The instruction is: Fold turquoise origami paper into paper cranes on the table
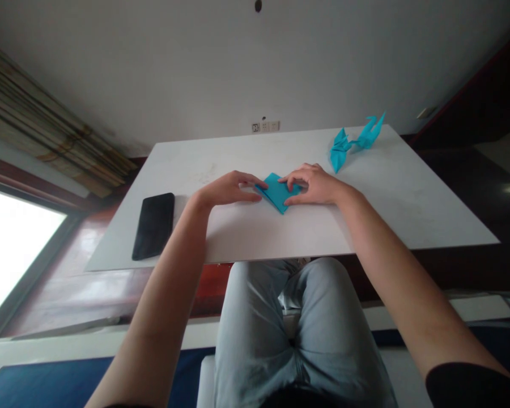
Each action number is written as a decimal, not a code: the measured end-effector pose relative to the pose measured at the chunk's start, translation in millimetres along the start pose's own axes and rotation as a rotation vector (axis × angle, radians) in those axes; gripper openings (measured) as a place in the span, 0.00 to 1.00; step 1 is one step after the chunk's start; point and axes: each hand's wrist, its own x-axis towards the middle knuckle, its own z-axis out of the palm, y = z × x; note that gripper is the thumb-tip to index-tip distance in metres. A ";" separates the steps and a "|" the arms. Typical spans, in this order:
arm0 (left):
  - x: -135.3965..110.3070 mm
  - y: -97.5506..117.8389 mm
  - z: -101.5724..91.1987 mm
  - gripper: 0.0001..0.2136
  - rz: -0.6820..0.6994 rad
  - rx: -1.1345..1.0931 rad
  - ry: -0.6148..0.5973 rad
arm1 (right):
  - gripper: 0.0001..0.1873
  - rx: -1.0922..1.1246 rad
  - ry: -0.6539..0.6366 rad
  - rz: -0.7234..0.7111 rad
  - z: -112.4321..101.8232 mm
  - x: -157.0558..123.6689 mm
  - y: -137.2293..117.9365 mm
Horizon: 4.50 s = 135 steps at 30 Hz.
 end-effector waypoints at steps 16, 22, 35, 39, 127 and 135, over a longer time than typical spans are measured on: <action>4.4 11.8 9.4 0.32 -0.048 -0.006 0.002 | 0.15 -0.025 -0.056 -0.008 -3.2 -0.4 6.3; 8.3 10.7 15.2 0.25 -0.032 0.013 0.048 | 0.08 0.011 -0.013 -0.007 0.6 1.3 8.3; 18.5 2.5 33.8 0.19 0.069 0.179 0.283 | 0.16 0.057 0.264 -0.005 11.1 5.8 4.6; 24.2 2.9 41.1 0.13 0.008 0.284 0.328 | 0.21 0.054 0.255 0.019 14.4 7.0 6.1; 22.1 15.2 49.1 0.34 0.003 0.305 0.154 | 0.31 0.616 0.183 0.285 19.4 19.5 10.7; 21.3 20.0 49.5 0.33 0.049 0.324 0.151 | 0.30 0.511 0.322 0.249 21.6 22.6 13.8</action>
